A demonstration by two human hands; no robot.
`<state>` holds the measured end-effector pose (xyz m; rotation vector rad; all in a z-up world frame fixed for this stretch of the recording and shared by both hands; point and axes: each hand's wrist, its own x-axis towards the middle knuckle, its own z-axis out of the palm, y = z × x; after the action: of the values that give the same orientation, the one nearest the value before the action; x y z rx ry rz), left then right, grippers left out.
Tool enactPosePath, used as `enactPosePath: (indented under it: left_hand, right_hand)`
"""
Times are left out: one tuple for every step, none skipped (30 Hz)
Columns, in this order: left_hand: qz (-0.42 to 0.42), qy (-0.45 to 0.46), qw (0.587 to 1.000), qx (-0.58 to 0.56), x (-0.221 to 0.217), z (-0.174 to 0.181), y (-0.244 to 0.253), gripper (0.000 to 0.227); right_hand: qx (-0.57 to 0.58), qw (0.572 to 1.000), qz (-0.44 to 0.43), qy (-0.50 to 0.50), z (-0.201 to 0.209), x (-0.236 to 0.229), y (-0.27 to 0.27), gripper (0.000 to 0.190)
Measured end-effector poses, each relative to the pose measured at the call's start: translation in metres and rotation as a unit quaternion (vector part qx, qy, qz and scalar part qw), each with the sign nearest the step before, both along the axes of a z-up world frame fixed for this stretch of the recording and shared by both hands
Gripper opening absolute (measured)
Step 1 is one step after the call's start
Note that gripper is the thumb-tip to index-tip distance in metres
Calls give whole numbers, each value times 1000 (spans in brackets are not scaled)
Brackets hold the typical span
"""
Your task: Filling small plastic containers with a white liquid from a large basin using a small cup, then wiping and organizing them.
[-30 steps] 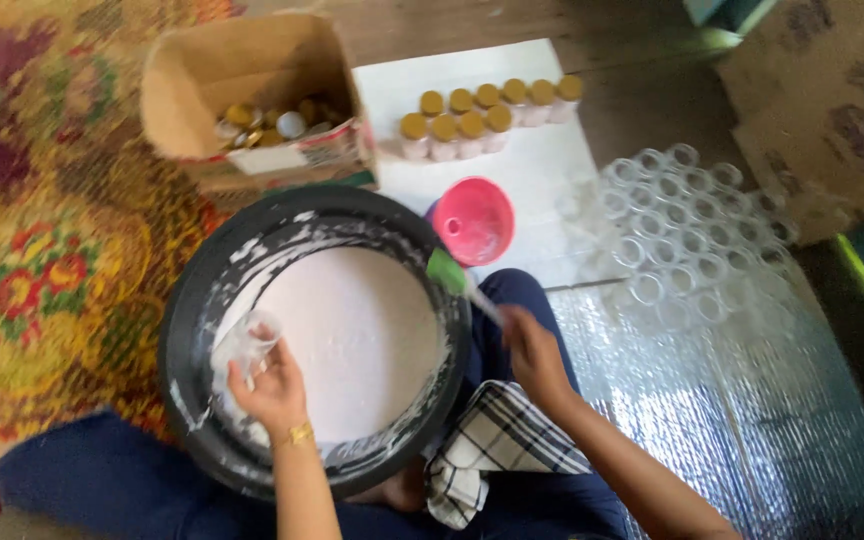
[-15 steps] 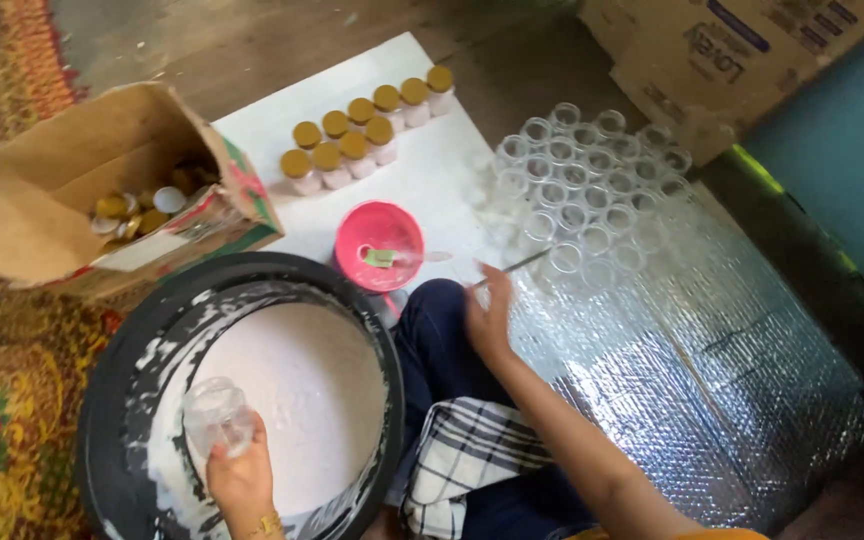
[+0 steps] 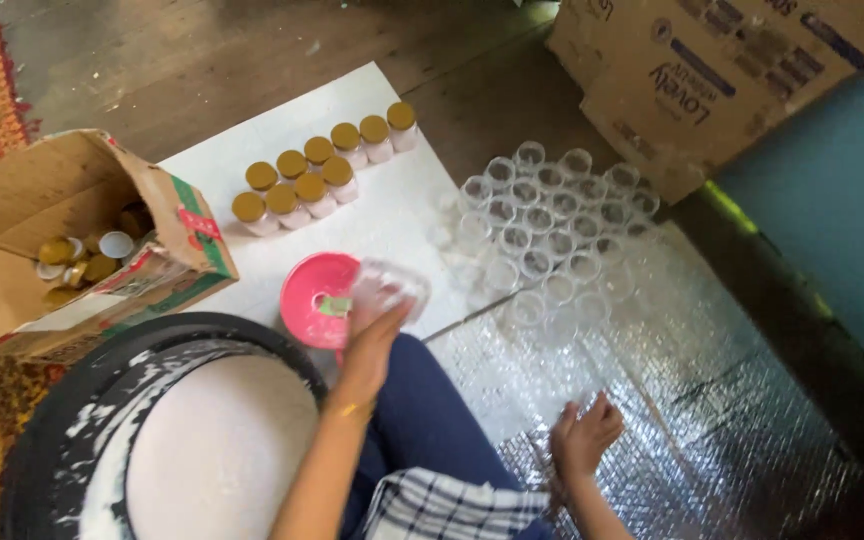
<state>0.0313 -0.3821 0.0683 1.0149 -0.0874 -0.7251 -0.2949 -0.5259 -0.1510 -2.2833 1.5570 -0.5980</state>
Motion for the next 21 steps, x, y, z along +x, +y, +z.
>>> enactPosePath:
  left_hand:
    - [35,30,999,25,2,-14,-33,60]
    - [37,30,999,25,0,-34,-59,60]
    - [73,11,994,77,-3,-54,-84,54]
    - [108,-7,986,129,-5,-74,-109,50]
    - [112,-6,985,130,-5,-97,-124,50]
    - [124,16,978,169,-4,-119,-139,65]
    - [136,37,968,207,-2,-141,-155,80]
    - [140,38,968,205,3,-156,-164,80]
    - [129,-3,953,273,5,-171,-171,75]
    - [116,-44,932,340,8,-187,-178,70]
    - [119,-41,932,341,11,-199,-181,70]
    - [106,-114,913,376,15,-211,-183,76]
    - [91,-186,888,410,18,-223,-185,83]
    - [93,-182,888,412,18,-229,-188,83]
    - [85,-222,874,424,18,-235,-190,81]
    - [77,-261,858,436,19,-240,-191,80]
    - [78,-260,857,437,16,-248,-192,80]
    - [67,-289,860,416,13,-255,-192,82]
    - [54,-318,861,394,11,-262,-192,84]
    - [54,-317,861,395,8,-260,-193,84]
    - [39,-295,874,385,5,-258,-192,94]
  right_hand:
    - [4,1000,6,-10,2,1,0,53]
    - [3,1000,8,-10,-1,1,0,53]
    - [11,1000,-4,0,-4,1,-2,53]
    - [19,1000,-16,11,-7,1,-2,53]
    - [19,1000,-12,12,-12,-2,-3,53]
    - [-21,1000,-7,15,-17,-4,-2,53]
    - [-63,998,-1,16,-22,-4,-4,53]
    - [-65,998,3,15,-20,-2,-5,53]
    - [-60,998,2,20,-18,-3,-5,52]
    - [-54,998,1,24,-17,-3,-4,51]
    - [-54,998,5,26,-14,-2,-5,51]
    - [6,999,-10,53,-12,-1,-5,52]
    - [66,994,-26,81,-9,0,-4,53]
    - [67,994,-22,84,-13,-2,-6,53]
    - [24,996,-17,81,-17,-2,-6,51]
    - [-19,997,-11,78,-21,-3,-6,49]
    - [-18,997,-9,79,-23,-2,-8,49]
    - [-73,996,-3,59,-25,-1,-9,46]
    - [-128,991,3,39,-26,0,-9,44]
    - [-126,991,3,40,-26,1,-9,44]
    - [-133,990,-5,43,-26,2,-8,43]
